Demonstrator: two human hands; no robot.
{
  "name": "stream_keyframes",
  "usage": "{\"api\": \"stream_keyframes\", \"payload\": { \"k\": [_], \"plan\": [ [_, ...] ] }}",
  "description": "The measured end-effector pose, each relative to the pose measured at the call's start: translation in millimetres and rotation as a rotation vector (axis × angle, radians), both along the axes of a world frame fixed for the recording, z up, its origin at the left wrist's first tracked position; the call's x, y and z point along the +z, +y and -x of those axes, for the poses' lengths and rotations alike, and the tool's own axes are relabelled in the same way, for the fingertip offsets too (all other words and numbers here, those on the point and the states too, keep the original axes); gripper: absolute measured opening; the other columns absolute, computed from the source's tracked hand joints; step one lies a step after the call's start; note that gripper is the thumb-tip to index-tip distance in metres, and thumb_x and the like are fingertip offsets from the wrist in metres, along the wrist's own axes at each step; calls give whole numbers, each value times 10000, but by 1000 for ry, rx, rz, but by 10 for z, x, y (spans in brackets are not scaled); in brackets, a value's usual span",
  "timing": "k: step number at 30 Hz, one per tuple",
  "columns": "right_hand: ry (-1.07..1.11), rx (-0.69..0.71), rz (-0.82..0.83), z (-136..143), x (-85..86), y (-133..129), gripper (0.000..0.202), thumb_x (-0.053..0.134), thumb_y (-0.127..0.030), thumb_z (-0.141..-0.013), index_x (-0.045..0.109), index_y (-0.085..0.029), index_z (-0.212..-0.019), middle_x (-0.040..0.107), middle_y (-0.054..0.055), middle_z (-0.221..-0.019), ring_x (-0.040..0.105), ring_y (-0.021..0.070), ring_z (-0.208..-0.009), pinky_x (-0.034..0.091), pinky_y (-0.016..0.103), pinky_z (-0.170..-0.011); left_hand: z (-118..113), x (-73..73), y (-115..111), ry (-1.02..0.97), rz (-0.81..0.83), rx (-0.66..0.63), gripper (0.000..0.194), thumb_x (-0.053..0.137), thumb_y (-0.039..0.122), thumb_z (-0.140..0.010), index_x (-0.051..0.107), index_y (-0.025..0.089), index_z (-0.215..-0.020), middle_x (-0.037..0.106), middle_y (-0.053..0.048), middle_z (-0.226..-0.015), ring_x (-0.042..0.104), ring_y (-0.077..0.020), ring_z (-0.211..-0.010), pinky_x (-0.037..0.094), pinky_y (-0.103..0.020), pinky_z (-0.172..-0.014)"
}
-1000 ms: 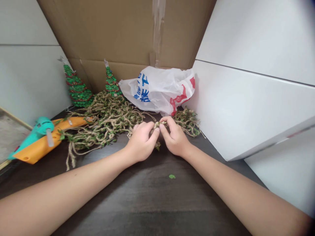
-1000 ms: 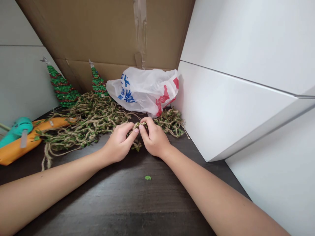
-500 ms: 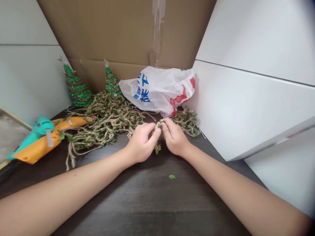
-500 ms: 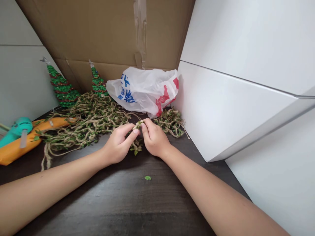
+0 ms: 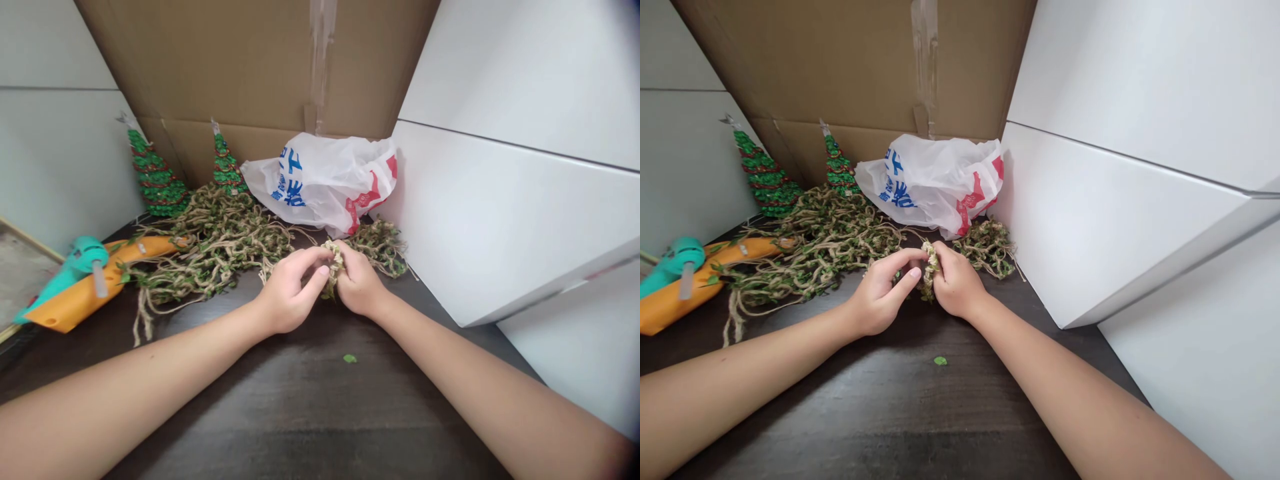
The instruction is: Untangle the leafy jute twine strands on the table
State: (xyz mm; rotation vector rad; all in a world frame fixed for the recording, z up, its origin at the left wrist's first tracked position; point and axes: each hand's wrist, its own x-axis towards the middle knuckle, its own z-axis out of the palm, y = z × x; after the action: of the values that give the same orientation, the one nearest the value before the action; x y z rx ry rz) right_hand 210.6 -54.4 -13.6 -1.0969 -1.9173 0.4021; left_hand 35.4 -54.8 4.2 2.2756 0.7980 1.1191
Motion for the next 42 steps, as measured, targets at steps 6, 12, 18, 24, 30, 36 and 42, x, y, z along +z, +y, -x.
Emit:
{"api": "stream_keyframes", "payload": {
  "k": [6, 12, 18, 24, 30, 36, 42],
  "plan": [
    [27, 9, -38, 18, 0, 10, 125, 410, -184, -948, 532, -208, -943, 645, 56, -903, 603, 201, -809, 476, 348, -771, -19, -63, 35, 56, -61, 85, 390, 456, 288, -990, 538, 169, -1353, 684, -79, -1011, 608, -209, -925, 489, -368, -892],
    [6, 4, -55, 32, 22, -2, 152, 402, -206, -982, 513, -211, -879, 610, 39, -858, 584, 180, -795, 461, 323, -761, -34, -71, 67, 133, -141, 165, 340, 481, 244, -967, 559, 164, -1287, 671, -84, -1033, 573, -221, -941, 474, -394, -910],
    [-4, -4, -56, 36, 43, -19, 204, 402, -251, -997, 465, -218, -806, 583, 9, -797, 525, 151, -708, 413, 297, -694, -48, -75, 78, 170, -129, 188, 248, 474, 243, -956, 592, 172, -1163, 674, -94, -1100, 584, -232, -1002, 477, -399, -926],
    [-13, -40, -43, 38, 57, -36, 248, 400, -276, -1001, 400, -222, -760, 488, -14, -719, 468, 141, -658, 363, 292, -649, -39, -41, 59, 140, -81, 205, 220, 467, 229, -953, 604, 173, -1116, 696, -92, -1104, 619, -237, -1018, 485, -399, -925],
    [-11, -31, -40, 37, 47, -26, 249, 402, -284, -1006, 394, -223, -764, 478, -17, -716, 454, 139, -653, 349, 293, -644, -12, 6, 37, 86, -58, 165, 354, 343, 390, -1034, 612, 179, -945, 672, -55, -869, 624, -199, -835, 474, -340, -778],
    [-31, -29, -45, 38, 35, -25, 267, 401, -277, -1000, 364, -225, -740, 475, -17, -707, 445, 136, -639, 335, 290, -617, -38, 4, 31, 114, -54, 249, 213, 487, 363, -980, 601, 185, -963, 689, -51, -916, 620, -201, -857, 466, -336, -778],
    [-30, -32, -45, 36, 48, -27, 283, 388, -295, -1013, 363, -227, -740, 468, -18, -697, 450, 137, -635, 340, 294, -622, -45, 2, 30, 119, -47, 257, 139, 506, 287, -937, 541, 192, -842, 615, -21, -786, 563, -180, -763, 434, -323, -721]
  ]
}}
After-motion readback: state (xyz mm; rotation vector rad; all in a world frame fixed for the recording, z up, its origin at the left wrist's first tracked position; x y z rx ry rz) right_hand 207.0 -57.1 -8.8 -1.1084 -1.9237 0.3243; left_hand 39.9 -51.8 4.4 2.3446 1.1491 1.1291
